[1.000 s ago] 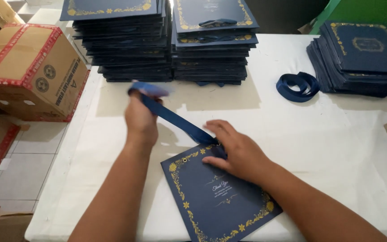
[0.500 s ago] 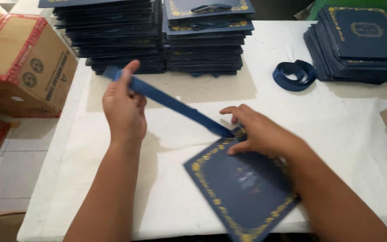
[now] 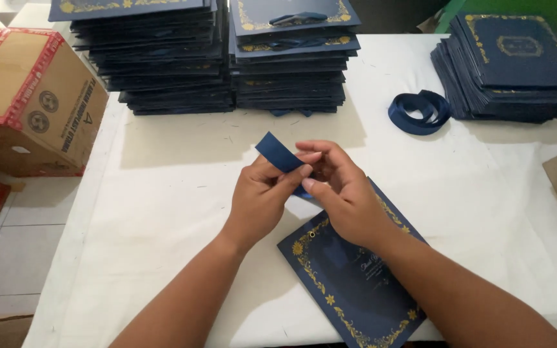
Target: Threading blue ribbons through holes in small blue gift bags and tying them into decorative bows.
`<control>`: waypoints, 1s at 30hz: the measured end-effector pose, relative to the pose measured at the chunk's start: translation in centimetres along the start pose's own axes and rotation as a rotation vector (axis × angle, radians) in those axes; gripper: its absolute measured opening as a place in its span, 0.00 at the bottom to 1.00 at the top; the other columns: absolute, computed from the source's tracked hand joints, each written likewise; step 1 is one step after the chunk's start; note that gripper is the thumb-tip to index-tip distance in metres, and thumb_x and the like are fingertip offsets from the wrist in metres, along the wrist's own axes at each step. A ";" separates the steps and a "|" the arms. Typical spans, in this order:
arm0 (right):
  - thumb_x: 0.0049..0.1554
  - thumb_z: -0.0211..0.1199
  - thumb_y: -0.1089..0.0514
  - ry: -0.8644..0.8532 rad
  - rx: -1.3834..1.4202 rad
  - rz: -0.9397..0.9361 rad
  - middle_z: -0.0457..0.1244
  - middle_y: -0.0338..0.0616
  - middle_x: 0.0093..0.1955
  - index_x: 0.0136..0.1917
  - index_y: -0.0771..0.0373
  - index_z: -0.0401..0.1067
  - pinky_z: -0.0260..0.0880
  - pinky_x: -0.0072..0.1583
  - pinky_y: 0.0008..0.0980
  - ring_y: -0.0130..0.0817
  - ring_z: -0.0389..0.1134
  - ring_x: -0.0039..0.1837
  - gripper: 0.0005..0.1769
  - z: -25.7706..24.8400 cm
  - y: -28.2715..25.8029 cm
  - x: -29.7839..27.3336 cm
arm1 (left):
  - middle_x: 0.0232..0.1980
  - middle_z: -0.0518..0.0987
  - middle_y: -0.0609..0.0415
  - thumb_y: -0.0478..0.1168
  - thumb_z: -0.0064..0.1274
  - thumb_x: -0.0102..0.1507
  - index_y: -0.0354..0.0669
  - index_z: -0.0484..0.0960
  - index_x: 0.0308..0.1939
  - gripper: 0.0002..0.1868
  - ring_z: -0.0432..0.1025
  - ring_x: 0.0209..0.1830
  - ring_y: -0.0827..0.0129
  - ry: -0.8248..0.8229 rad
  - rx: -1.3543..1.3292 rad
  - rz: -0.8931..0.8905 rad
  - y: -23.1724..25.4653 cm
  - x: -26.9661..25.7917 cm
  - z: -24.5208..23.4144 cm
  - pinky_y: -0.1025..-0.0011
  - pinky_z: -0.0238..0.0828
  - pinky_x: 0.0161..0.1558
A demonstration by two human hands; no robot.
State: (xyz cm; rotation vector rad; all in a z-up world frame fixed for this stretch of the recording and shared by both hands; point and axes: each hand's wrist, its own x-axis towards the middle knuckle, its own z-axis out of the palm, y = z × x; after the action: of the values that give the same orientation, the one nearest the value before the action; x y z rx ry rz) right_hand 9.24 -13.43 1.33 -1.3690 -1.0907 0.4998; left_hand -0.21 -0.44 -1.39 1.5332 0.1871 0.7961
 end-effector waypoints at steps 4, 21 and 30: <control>0.59 0.59 0.63 0.044 -0.085 -0.070 0.66 0.46 0.45 0.69 0.67 0.67 0.70 0.60 0.38 0.33 0.68 0.53 0.24 -0.7 1.1 0.4 | 0.34 0.80 0.56 0.40 0.67 0.60 0.43 0.89 0.30 0.06 0.74 0.37 0.74 0.042 0.016 -0.020 -3.3 0.1 -0.7 0.71 0.75 0.44; 0.55 0.54 0.64 0.139 -0.872 -0.362 0.66 0.59 0.50 0.67 0.70 0.69 0.68 0.60 0.52 0.60 0.68 0.56 0.26 -2.1 1.3 0.3 | 0.24 0.70 0.57 0.36 0.67 0.54 0.42 0.83 0.25 0.07 0.61 0.28 0.76 -0.021 0.200 -0.186 -1.5 0.5 -0.3 0.76 0.64 0.31; 0.63 0.44 0.55 0.037 -0.619 -0.258 0.65 0.54 0.50 0.76 0.64 0.59 0.73 0.52 0.50 0.53 0.70 0.50 0.29 -1.4 3.3 0.0 | 0.24 0.71 0.61 0.42 0.70 0.57 0.44 0.88 0.26 0.09 0.59 0.27 0.80 -0.057 0.143 -0.240 -3.8 0.0 -0.2 0.78 0.61 0.32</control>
State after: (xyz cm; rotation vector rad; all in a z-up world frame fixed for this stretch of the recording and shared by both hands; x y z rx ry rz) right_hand 11.37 -13.52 -1.60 -1.7206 -1.4350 -0.0682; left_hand 1.04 0.31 -4.95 1.6290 0.3851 0.5573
